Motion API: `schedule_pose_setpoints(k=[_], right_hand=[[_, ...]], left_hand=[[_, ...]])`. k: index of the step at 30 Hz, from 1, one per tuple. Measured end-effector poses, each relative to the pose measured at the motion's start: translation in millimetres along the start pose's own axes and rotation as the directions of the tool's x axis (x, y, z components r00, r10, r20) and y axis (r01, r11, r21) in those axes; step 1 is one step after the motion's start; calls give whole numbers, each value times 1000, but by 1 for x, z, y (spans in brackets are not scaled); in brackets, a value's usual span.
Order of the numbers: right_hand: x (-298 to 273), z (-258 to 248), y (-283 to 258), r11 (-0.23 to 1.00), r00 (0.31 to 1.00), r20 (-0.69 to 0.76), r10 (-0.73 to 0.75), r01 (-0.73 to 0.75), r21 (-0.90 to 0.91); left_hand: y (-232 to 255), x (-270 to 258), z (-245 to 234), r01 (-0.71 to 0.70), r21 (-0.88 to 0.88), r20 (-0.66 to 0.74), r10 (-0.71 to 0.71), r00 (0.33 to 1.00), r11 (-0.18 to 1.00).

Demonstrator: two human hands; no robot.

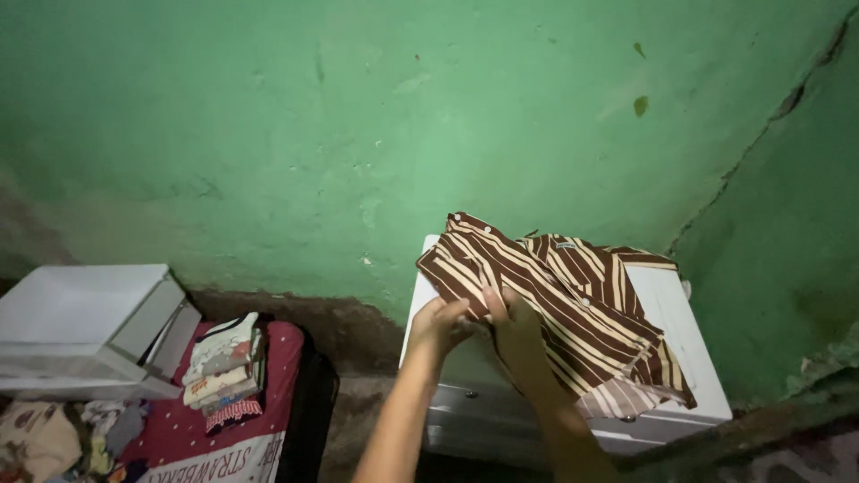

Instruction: The person folds a brown striped shirt, a light blue patterned shirt, and a black garment on a white surface, then places each folded item into a white drawer organizer on the bed.

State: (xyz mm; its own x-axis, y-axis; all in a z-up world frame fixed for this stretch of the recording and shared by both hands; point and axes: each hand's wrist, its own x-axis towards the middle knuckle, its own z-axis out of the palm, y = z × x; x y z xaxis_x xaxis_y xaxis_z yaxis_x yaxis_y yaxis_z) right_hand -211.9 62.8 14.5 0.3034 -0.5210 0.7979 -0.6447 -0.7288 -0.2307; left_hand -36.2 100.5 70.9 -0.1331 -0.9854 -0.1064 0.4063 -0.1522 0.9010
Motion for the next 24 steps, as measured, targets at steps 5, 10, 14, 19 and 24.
schedule_pose_setpoints(k=[5,10,14,19,24], right_hand=[[25,-21,-14,318,524,454,720,-831,456],[26,-26,-5,-53,251,762,598,-935,349],[29,-31,-17,-67,320,744,586,-896,438],[15,-12,-3,-55,442,657,610,-804,592],[10,7,12,330,608,449,655,-764,554]], left_hand=[[-8,-24,17,-157,-149,74,169,983,976],[-18,-27,13,-500,257,79,498,864,827],[7,-55,30,-606,307,-21,642,766,734],[10,-72,27,-499,666,-27,686,727,555],[8,-77,18,-724,588,218,790,572,362]])
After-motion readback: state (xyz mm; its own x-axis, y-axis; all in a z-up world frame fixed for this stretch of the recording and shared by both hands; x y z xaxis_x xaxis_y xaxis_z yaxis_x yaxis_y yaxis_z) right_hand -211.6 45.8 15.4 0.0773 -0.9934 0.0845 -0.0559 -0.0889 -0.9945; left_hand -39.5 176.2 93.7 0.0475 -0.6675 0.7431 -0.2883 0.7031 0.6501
